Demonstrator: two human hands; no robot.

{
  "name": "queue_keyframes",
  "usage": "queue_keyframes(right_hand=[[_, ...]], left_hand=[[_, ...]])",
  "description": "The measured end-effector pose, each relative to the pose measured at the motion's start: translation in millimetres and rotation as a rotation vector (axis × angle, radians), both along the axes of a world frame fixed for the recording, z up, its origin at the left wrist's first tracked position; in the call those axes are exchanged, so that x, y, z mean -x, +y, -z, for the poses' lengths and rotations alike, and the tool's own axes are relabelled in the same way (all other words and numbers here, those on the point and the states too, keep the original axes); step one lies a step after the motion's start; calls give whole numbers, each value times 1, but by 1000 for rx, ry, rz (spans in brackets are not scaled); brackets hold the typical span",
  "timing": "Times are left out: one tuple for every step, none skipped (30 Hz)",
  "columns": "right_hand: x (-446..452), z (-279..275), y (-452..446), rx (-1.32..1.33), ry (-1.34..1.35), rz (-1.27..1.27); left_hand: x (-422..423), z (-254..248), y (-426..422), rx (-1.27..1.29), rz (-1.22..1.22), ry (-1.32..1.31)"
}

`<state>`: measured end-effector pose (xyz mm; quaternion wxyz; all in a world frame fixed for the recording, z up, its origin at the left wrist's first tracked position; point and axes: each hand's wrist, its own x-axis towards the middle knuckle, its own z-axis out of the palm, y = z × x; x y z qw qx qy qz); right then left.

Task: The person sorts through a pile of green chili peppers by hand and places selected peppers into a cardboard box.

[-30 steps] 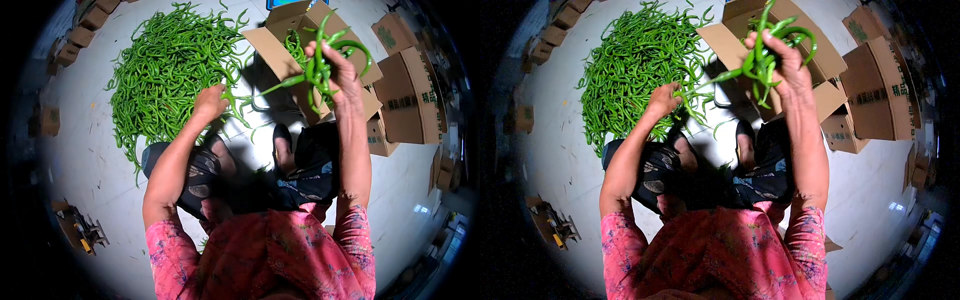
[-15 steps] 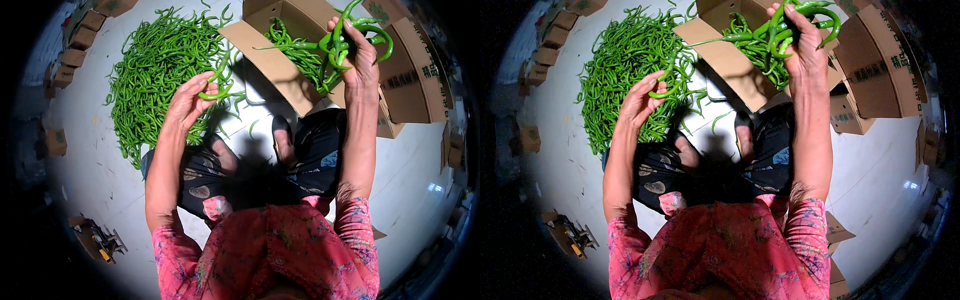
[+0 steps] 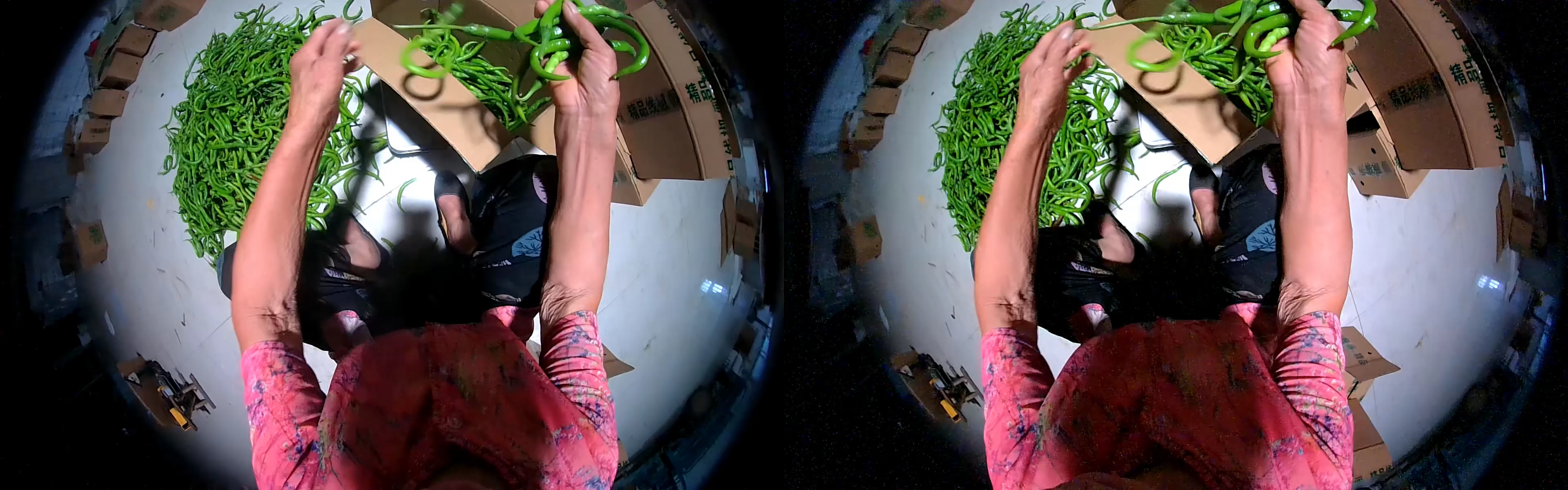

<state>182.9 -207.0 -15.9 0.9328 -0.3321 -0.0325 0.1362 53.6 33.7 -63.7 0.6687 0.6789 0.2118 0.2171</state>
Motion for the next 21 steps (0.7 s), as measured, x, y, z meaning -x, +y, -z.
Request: queue_keyframes(right_hand=[[0, -1, -2, -7, -1, -11], [2, -1, -3, -11, -1, -17], [4, -2, -3, -12, 2, -28], [8, -4, 0, 5, 26, 2], [10, -4, -1, 13, 30, -52], [12, -5, 1, 39, 15, -52], [13, -7, 3, 63, -2, -48], [16, -10, 6, 79, 2, -17], [14, -8, 2, 39, -53, -146], [17, -10, 3, 63, -32, -140], [20, -13, 4, 89, -10, -132], [23, -10, 7, 109, -38, -73], [15, -8, -3, -74, -21, -297], [12, -3, -9, -78, 1, -314], [16, -7, -9, -84, 22, -332], [22, -12, -6, -118, 72, -349], [23, -11, -5, -140, 26, -384], [25, -12, -5, -113, 24, -377], [26, -13, -4, -86, 23, -371], [26, -10, -4, -71, 21, -325], [32, -16, 3, -30, 54, -265]], left_hand=[[2, 14, 2, -31, -126, -75], [9, 36, 12, 55, -139, -37], [19, 65, 21, 144, -158, 4], [29, 104, 24, 173, -128, 49], [41, 147, 27, 202, -108, 92], [53, 192, 29, 158, -30, 244], [64, 233, 29, 114, 52, 395], [72, 265, 13, -101, -91, 538], [80, 290, -7, -318, -232, 678], [90, 313, -16, -405, -211, 726], [98, 326, -22, -491, -186, 774], [102, 330, -27, -642, -182, 768], [104, 325, -34, -789, -177, 760], [104, 320, -36, -780, -108, 776], [102, 319, -33, -854, -116, 713], [98, 322, -29, -929, -123, 649], [91, 325, -25, -1002, -129, 580], [85, 334, -17, -1005, -52, 623], [79, 325, -15, -1025, -67, 574], [70, 318, -11, -1037, -65, 549], [63, 318, -6, -1049, -62, 523]])
